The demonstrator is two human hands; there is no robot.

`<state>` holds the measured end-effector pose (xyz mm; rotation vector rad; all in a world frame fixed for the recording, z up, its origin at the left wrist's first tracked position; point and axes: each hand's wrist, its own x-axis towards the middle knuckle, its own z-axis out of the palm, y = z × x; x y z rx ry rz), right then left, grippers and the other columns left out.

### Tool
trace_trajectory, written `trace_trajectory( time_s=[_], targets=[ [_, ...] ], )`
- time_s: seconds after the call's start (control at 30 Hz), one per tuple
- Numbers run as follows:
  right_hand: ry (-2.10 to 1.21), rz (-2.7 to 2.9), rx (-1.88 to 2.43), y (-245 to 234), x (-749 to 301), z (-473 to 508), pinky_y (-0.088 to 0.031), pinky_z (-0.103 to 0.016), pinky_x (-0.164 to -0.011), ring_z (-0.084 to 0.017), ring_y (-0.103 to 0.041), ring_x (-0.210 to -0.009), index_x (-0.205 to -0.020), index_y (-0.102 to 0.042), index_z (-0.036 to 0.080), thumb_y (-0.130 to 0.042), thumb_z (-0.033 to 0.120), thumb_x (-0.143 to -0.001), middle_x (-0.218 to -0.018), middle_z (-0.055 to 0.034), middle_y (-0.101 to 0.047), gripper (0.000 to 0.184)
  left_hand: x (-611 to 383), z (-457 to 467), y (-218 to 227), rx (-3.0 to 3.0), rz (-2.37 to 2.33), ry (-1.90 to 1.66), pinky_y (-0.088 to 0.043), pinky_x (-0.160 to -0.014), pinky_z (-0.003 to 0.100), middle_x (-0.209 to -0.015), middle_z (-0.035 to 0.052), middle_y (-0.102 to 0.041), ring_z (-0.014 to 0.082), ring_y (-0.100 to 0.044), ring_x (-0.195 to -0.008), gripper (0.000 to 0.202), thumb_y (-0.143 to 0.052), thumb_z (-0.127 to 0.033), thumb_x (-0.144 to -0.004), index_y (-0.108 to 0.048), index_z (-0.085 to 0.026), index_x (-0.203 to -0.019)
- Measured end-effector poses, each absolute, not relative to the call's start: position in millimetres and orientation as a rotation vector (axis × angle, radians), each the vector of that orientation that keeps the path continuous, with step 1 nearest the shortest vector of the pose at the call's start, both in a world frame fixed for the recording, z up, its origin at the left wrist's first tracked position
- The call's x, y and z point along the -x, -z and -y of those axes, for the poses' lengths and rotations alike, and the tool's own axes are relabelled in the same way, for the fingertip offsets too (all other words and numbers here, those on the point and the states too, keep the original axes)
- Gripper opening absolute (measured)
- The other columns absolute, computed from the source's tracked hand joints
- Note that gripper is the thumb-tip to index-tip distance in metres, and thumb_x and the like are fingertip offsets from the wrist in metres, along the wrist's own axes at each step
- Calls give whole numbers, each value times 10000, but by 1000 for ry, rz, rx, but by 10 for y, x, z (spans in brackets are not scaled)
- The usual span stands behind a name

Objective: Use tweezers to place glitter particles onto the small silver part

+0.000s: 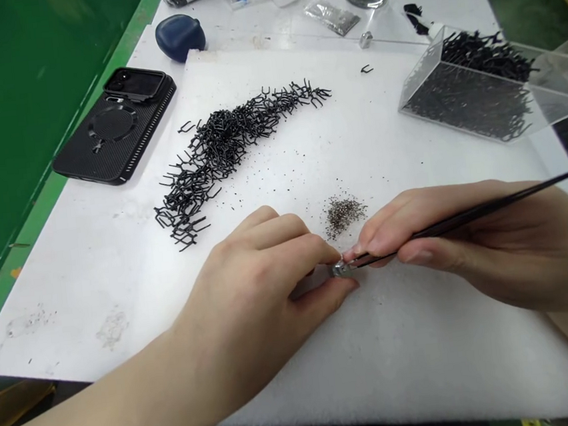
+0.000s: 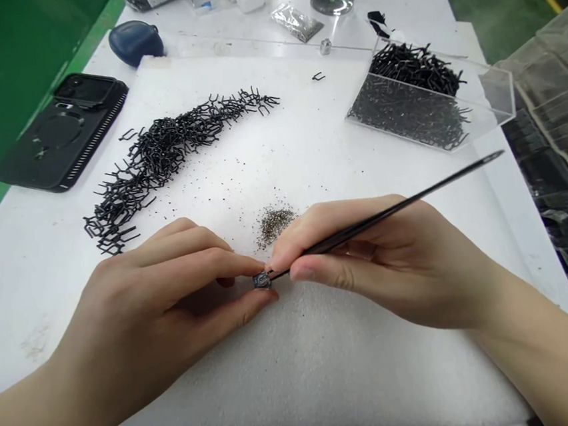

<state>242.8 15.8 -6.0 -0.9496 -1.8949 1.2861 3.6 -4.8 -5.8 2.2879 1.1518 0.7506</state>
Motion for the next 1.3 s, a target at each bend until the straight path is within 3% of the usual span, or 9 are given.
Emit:
trace_trajectory(
  time_s=[0.2,1.3],
  targets=[
    [-1287,1889,983,33,-2453,-141,-674,-324,-771,-221,-782,-900,-1006,-808,353,-759,155,-873,-931,13,-813,244,-51,37,58,-2307,-1158,-754,-502,-673,227,-739,-7,-678,122,-604,-741,47,-767,-202,-871,-794,-169,-851],
    [-1247,1897,977,51,-2431,-138,-666,-297,-770,-203,-779,-883,-1007,-803,343,-761,159,-872,-917,26,-811,232,-55,51,54,-2293,-1152,-750,-491,-682,211,-732,-6,-677,106,-597,-727,62,-760,-182,-866,-811,-146,-862]
  ],
)
